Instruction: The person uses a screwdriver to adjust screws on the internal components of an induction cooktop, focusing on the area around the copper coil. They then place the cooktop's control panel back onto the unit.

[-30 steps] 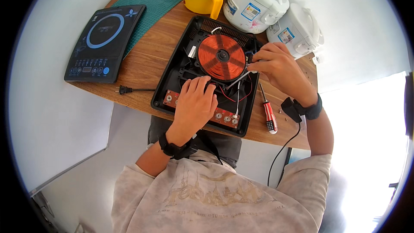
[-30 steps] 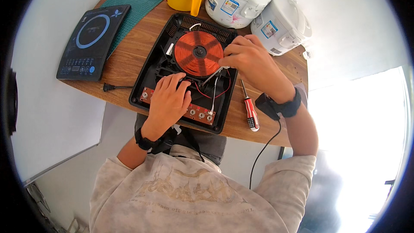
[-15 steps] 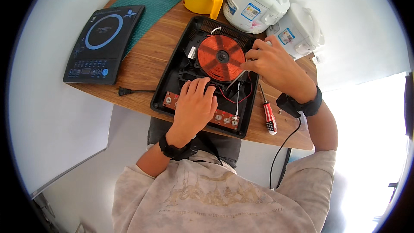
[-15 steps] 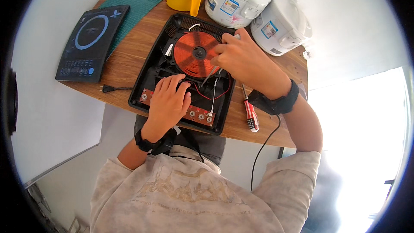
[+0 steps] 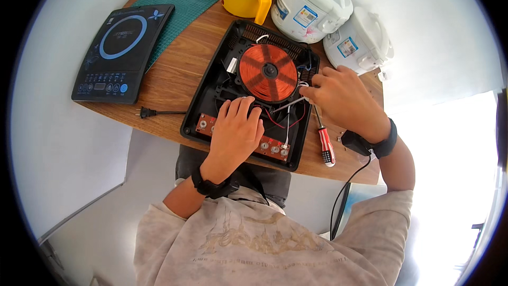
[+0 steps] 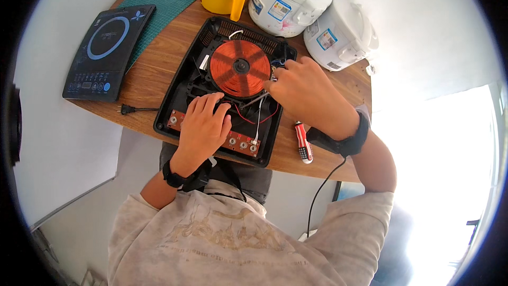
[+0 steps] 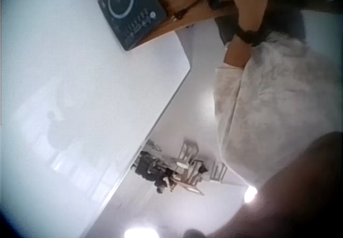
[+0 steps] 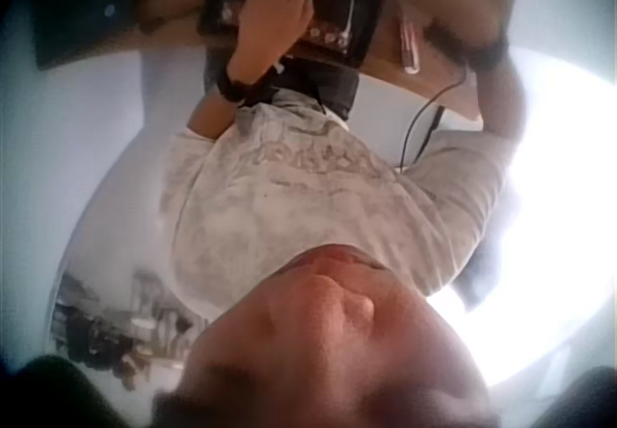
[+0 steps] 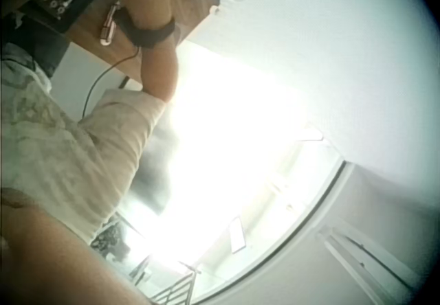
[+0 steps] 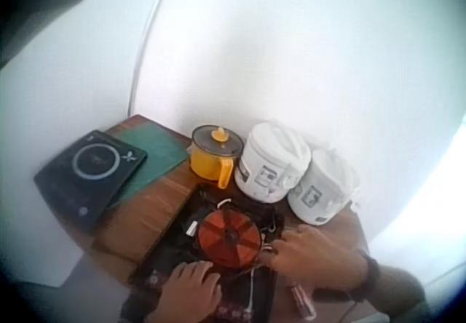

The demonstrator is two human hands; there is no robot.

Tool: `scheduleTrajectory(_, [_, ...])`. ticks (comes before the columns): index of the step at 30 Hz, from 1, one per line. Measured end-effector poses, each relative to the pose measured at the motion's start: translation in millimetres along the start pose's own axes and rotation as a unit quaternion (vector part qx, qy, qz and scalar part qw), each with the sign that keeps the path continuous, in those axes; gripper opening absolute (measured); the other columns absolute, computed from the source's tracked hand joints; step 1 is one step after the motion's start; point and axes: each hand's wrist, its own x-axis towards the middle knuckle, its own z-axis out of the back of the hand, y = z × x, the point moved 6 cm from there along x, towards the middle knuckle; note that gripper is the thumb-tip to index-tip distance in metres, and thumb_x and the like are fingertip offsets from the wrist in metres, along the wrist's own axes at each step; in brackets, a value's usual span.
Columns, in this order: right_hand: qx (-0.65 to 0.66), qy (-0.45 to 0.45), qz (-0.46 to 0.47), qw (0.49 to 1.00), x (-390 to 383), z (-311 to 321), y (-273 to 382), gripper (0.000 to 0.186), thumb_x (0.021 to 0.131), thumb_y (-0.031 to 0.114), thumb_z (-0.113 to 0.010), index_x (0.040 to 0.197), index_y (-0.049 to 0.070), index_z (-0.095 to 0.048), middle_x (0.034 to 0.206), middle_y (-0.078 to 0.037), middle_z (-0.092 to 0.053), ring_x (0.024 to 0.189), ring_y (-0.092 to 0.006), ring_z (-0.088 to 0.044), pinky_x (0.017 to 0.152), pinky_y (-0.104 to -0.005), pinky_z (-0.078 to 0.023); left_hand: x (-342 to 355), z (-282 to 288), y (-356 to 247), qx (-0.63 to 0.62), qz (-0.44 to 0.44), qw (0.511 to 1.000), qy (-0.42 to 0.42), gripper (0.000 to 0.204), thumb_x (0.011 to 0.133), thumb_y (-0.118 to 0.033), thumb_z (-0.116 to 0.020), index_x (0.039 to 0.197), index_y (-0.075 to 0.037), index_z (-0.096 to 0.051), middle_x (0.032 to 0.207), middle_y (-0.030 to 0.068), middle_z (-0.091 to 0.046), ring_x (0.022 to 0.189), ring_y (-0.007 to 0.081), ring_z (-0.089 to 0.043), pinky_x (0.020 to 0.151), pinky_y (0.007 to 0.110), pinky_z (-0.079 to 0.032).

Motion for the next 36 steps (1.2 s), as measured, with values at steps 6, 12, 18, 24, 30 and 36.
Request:
scheduleTrajectory(6, [0.093,0.107,-0.046,0.989,-6,0,6,0.009,0.073,0.011,-0.072,0.081,0.008,-0.069,0.069,-0.009,-0.064,0.067,-0.0274,-0.068,0.057,-0.0376,-0.051,0,1,0,0.003,0.002,1.000,0.001,0.022,0.088,-0.017,-0.064,0.105,-0.003,-0.065,0.121,0.0129,-0.058,0.113,0.0310,-0.056,0.102,0.046,-0.043])
scheduleTrajectory(12, [0.149,0.106,-0.041,0.982,-12,-2,22,0.028,0.094,0.025,-0.063,0.077,0.003,-0.067,0.058,-0.014,-0.059,0.058,-0.0345,-0.062,0.054,-0.0442,-0.047,-1,1,0,0.006,-0.002,1.000,-0.001,0.022,0.088,-0.017,-0.064,0.105,-0.003,-0.064,0.120,0.0125,-0.057,0.113,0.0304,-0.055,0.102,0.046,-0.043])
scheduleTrajectory(18, [0.214,0.172,-0.099,0.956,-2,1,27,0.030,0.093,0.021,-0.060,0.075,-0.001,-0.066,0.064,-0.020,-0.062,0.062,-0.0379,-0.064,0.058,-0.0453,-0.050,-2,0,0,0.008,-0.007,1.000,-0.010,0.022,0.089,-0.017,-0.064,0.105,-0.003,-0.064,0.120,0.0124,-0.057,0.113,0.0300,-0.055,0.102,0.045,-0.043])
scheduleTrajectory(24, [0.256,0.307,-0.157,0.903,3,-23,3,0.037,0.098,0.025,-0.052,0.081,-0.003,-0.068,0.073,-0.023,-0.067,0.068,-0.0395,-0.066,0.065,-0.0465,-0.053,-4,-1,1,-0.004,-0.005,1.000,-0.018,0.023,0.088,-0.018,-0.064,0.106,-0.003,-0.066,0.119,0.0127,-0.058,0.113,0.0302,-0.056,0.102,0.045,-0.043])
scheduleTrajectory(30, [0.249,0.275,-0.173,0.913,-9,-21,11,0.040,0.102,0.030,-0.049,0.082,0.000,-0.067,0.079,-0.022,-0.066,0.077,-0.0425,-0.062,0.071,-0.0504,-0.048,-5,0,2,0.004,-0.007,1.000,-0.017,0.025,0.088,-0.018,-0.064,0.108,-0.003,-0.066,0.120,0.0127,-0.058,0.113,0.0303,-0.056,0.102,0.045,-0.043])
scheduleTrajectory(36, [0.258,0.159,-0.171,0.937,-30,-32,20,0.037,0.098,0.027,-0.056,0.076,0.000,-0.067,0.069,-0.024,-0.064,0.069,-0.0438,-0.065,0.067,-0.0505,-0.052,-7,-3,1,0.000,-0.014,1.000,-0.019,0.023,0.088,-0.018,-0.064,0.106,-0.003,-0.066,0.121,0.0128,-0.058,0.112,0.0307,-0.056,0.101,0.045,-0.044])
